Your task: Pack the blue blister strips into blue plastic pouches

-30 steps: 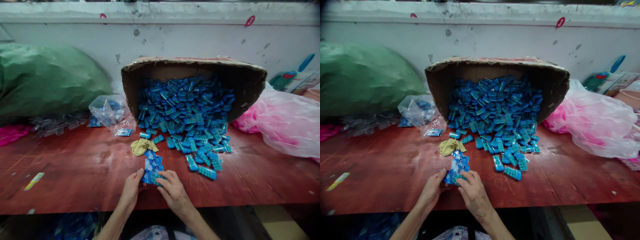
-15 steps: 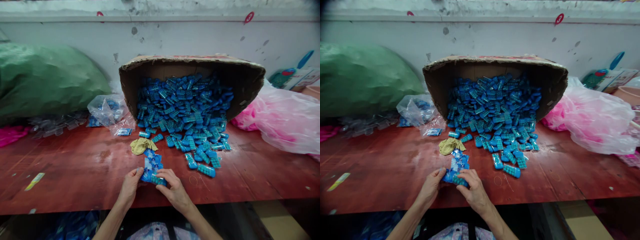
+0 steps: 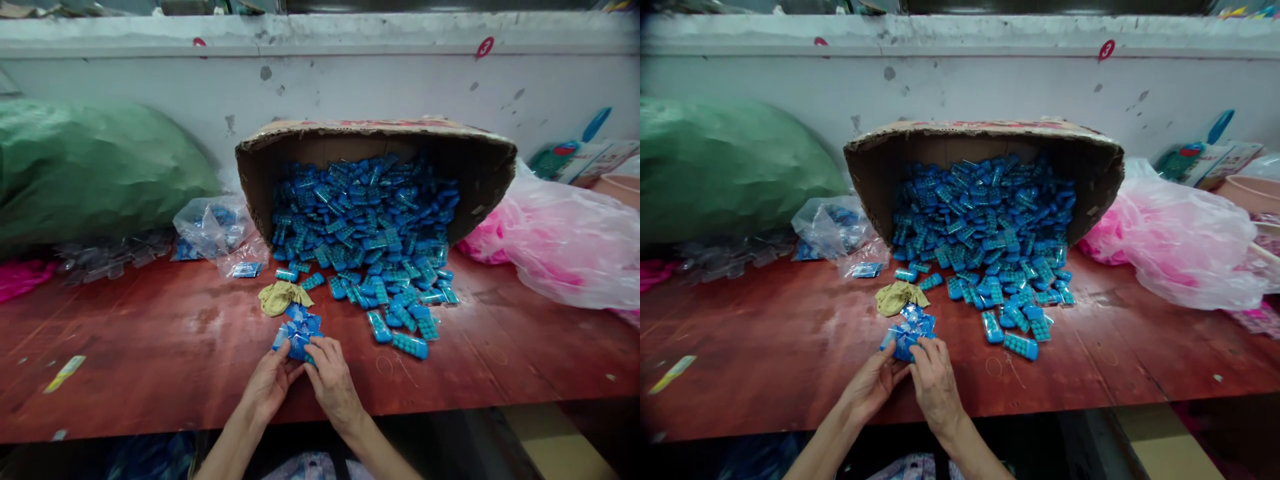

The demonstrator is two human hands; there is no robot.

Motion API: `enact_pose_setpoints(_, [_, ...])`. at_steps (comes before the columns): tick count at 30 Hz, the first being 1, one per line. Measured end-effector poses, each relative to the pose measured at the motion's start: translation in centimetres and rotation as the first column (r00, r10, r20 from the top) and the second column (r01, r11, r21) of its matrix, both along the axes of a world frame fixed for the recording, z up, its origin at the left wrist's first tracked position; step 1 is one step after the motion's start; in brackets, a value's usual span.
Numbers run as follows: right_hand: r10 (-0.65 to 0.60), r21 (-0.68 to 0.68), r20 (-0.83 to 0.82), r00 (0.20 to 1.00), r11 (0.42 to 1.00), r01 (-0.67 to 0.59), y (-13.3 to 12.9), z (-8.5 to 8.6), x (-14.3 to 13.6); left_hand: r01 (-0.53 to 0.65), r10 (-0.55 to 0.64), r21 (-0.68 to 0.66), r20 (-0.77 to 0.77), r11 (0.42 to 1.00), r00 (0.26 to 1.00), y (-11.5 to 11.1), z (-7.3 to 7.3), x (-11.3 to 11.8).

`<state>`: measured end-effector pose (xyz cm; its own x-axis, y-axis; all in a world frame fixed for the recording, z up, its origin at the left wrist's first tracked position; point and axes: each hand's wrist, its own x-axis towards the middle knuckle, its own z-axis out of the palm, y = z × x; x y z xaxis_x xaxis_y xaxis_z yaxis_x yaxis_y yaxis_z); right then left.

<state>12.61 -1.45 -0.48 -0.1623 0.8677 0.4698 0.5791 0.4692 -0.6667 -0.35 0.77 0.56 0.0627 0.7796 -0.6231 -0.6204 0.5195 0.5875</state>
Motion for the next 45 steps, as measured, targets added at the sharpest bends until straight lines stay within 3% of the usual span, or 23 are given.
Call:
enact_pose_setpoints(4, [0.102,-0.153,-0.259,0.96,0.978,-0.145,-0.1,0.5,0.2,0.064,-0.063,0.017,-0.033,0.998,0.997,0.0,-0.1,-0.4])
enact_pose_setpoints(8, [0.09,-0.35,-0.621,0.778,0.857,-0.378,0.5,0.0,1.3,0.148,-0.149,0.041,0.029,0.988,0.988,0.0,-0.1,-1.2])
enact_pose_setpoints(11, [0.0,-0.404,-0.755,0.655,0.787,-0.466,1.0,-0.6,1.7,0.226,-0.229,0.067,0.046,0.972,0.972,-0.1,-0.1,-1.2])
enact_pose_setpoints(13, [-0.001,-0.416,-0.732,0.681,0.793,-0.446,1.1,-0.4,1.8,0.262,-0.265,0.069,0.037,0.963,0.964,-0.2,-0.1,-0.8])
enact_pose_setpoints(17, [0.054,-0.366,-0.498,0.866,0.892,-0.266,0.5,1.2,1.7,0.232,-0.233,0.054,0.016,0.971,0.972,-0.1,0.3,-0.3])
enact_pose_setpoints(20, [0.119,-0.285,-0.396,0.911,0.927,-0.245,0.1,2.1,1.6,0.204,-0.204,0.053,0.003,0.978,0.979,0.0,0.7,-0.4])
enact_pose_setpoints(26, [0.154,-0.308,-0.518,0.842,0.884,-0.352,0.5,2.0,2.2,0.295,-0.315,0.132,0.177,0.946,0.932,-0.1,0.1,-0.7])
enact_pose_setpoints(32, [0.176,-0.4,-0.704,0.688,0.702,-0.589,0.6,1.2,2.5,0.382,-0.448,0.247,0.322,0.89,0.834,-0.6,-0.7,-0.4])
enact_pose_setpoints(35, [0.134,-0.399,-0.769,0.625,0.663,-0.633,0.6,0.9,2.3,0.403,-0.486,0.281,0.374,0.871,0.79,-0.7,-0.4,-0.4])
enact_pose_setpoints(40, [0.086,-0.419,-0.776,0.625,0.671,-0.612,0.7,1.0,2.5,0.377,-0.452,0.258,0.381,0.89,0.807,-1.1,0.1,0.0])
enact_pose_setpoints(45, [-0.025,-0.503,-0.754,0.656,0.664,-0.553,0.4,1.1,2.2,0.234,-0.268,0.143,0.323,0.962,0.907,-2.0,0.3,1.4])
